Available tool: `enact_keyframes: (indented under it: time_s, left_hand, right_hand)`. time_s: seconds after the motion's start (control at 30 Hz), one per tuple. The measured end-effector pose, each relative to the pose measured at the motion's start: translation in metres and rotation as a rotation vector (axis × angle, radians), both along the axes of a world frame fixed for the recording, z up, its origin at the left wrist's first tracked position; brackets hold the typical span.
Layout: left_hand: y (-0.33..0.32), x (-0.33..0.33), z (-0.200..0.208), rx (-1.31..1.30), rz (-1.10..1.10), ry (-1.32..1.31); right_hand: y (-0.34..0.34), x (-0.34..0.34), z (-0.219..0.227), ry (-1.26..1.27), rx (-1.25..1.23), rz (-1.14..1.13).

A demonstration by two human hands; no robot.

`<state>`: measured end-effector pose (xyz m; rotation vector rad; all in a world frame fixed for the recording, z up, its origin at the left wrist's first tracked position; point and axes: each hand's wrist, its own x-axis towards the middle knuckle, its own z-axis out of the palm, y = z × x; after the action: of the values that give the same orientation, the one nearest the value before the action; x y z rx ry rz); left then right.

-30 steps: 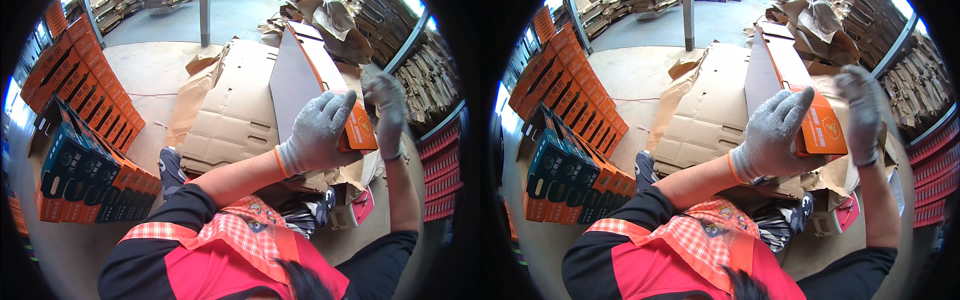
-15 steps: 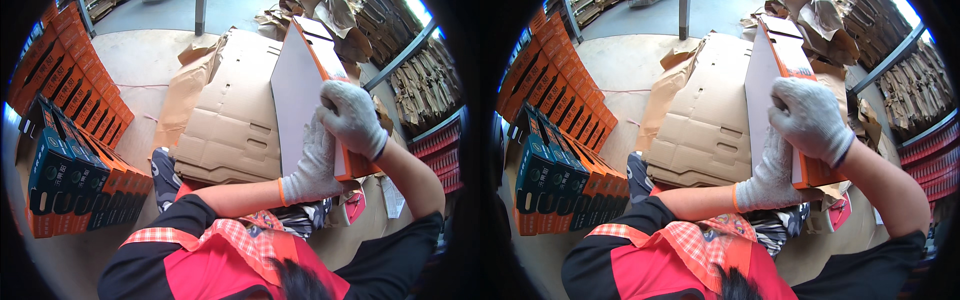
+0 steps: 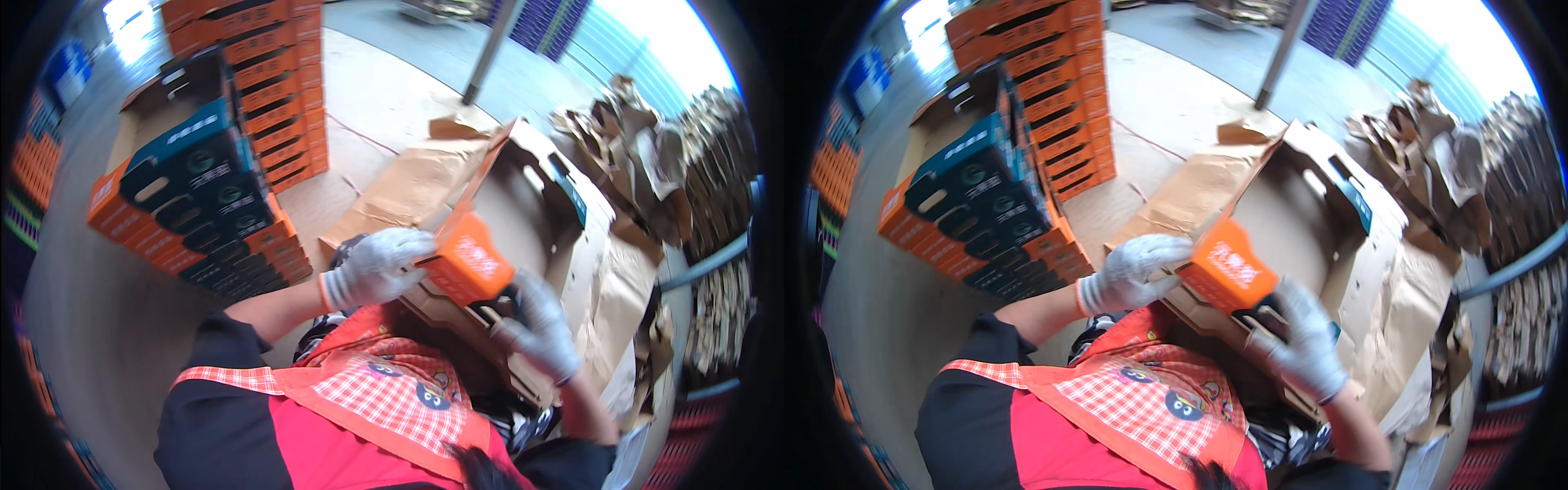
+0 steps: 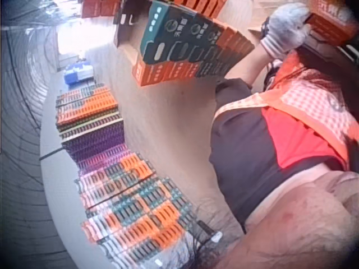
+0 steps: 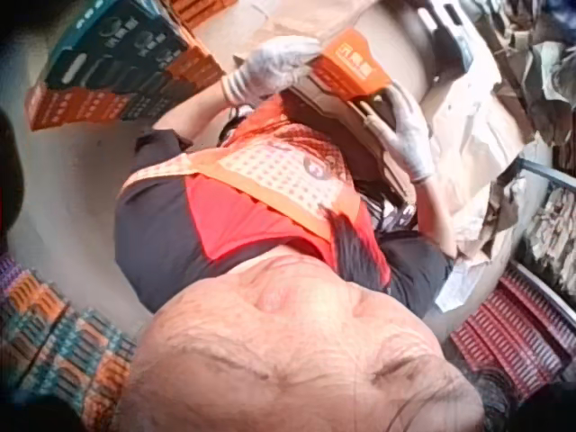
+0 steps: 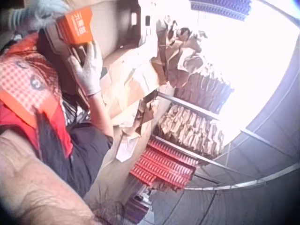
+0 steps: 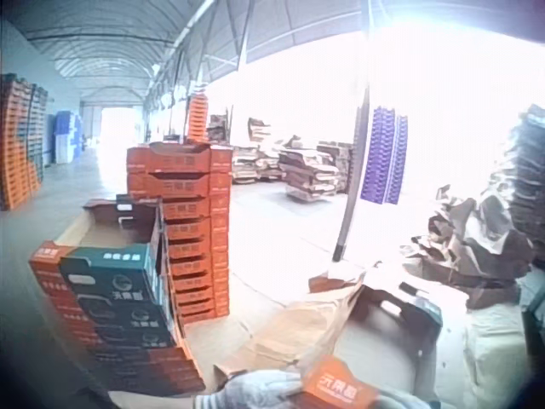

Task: The person sits on the floor and repeatedly folds flat cardboard pieces into rectangular boxes. They fold the side flaps, tuck them into slots, and then stack the completed boxes on a growing pile to their left.

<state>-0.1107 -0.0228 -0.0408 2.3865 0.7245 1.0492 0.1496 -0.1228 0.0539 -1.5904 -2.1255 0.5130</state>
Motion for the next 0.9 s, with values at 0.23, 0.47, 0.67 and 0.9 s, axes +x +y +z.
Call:
enact_keyframes:
  time_s: [0.23, 0.47, 0.67, 0.9]
  left_hand:
    - [-0.05, -0.163, 0.042, 0.636, 0.954, 0.254]
    - [-0.03, -0.254, 0.064, 0.579, 1.33, 0.484]
    - [-0.034, -0.266, 0.067, 0.767, 1.176, 0.439]
    - [-0.04, -0.265, 0.08, 0.801, 1.046, 0.166]
  right_hand:
    - [0.015, 0.053, -0.121, -0.452, 0.372, -0.135]
    - [0.062, 0.022, -0.033, -0.392, 0.202, -0.083]
    - [0.089, -0.103, 0.1, -0.133, 0.429, 0.387]
    - [0.15, -0.319, 0.181, -0.272, 0.693, 0.902]
